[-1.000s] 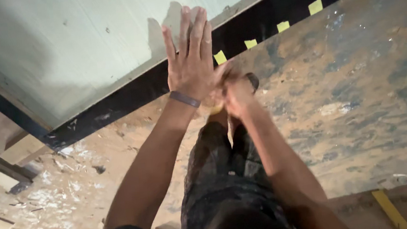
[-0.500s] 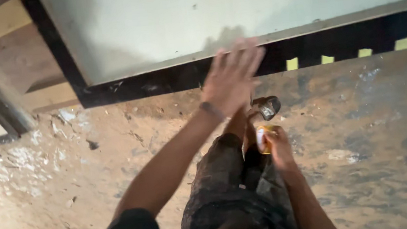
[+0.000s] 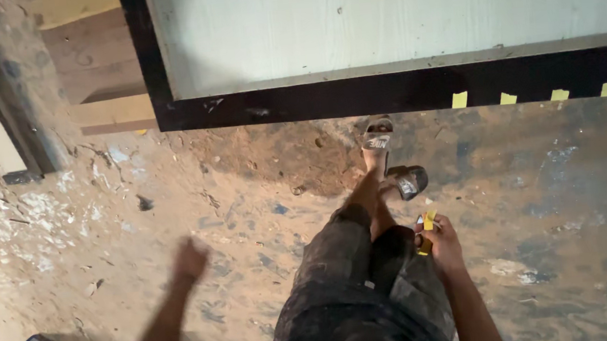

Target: The person applies yellow tape in a zigzag pattern along a black strip on a large white board. They repeatedly tear off pieces of tape and press them onto the surface.

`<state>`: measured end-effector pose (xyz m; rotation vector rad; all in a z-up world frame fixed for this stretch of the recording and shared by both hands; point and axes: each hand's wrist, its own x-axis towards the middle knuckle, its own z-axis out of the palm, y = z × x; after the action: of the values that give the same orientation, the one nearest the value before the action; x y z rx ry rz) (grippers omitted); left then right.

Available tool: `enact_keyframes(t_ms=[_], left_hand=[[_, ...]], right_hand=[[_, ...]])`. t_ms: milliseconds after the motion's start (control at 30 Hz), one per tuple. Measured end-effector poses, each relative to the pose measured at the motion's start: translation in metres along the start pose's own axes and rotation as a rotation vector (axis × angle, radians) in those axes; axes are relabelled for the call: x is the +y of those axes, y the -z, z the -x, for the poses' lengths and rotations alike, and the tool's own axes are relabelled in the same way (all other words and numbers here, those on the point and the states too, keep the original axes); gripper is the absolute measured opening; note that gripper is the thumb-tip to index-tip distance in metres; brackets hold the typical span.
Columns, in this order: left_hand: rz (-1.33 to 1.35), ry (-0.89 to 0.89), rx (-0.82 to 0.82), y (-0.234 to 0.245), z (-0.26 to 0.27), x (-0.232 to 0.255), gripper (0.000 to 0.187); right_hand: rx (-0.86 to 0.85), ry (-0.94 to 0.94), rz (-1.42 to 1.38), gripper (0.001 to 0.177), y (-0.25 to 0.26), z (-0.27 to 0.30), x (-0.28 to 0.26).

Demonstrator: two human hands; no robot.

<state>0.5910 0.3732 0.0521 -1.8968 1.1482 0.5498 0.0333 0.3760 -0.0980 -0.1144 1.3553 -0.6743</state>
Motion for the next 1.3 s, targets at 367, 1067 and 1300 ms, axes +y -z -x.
enact_keyframes(t_ms=[367, 1067, 1300], left_hand=[[1.331, -0.358, -0.559, -0.043, 0.066, 0.097, 0.065], [0.582, -0.97, 0.513, 0.247, -0.141, 0.146, 0.046], [0.54, -0.866, 0.615, 0.243, -0.146, 0.165, 0.062]], right_hand=[[0.109, -0.153, 0.087, 0.034, -0.003, 0.022, 0.041], [0.611, 1.458, 0.997, 0.023, -0.182, -0.018, -0.241], [0.594, 1.631, 1.233, 0.022, -0.219, -0.111, -0.282]])
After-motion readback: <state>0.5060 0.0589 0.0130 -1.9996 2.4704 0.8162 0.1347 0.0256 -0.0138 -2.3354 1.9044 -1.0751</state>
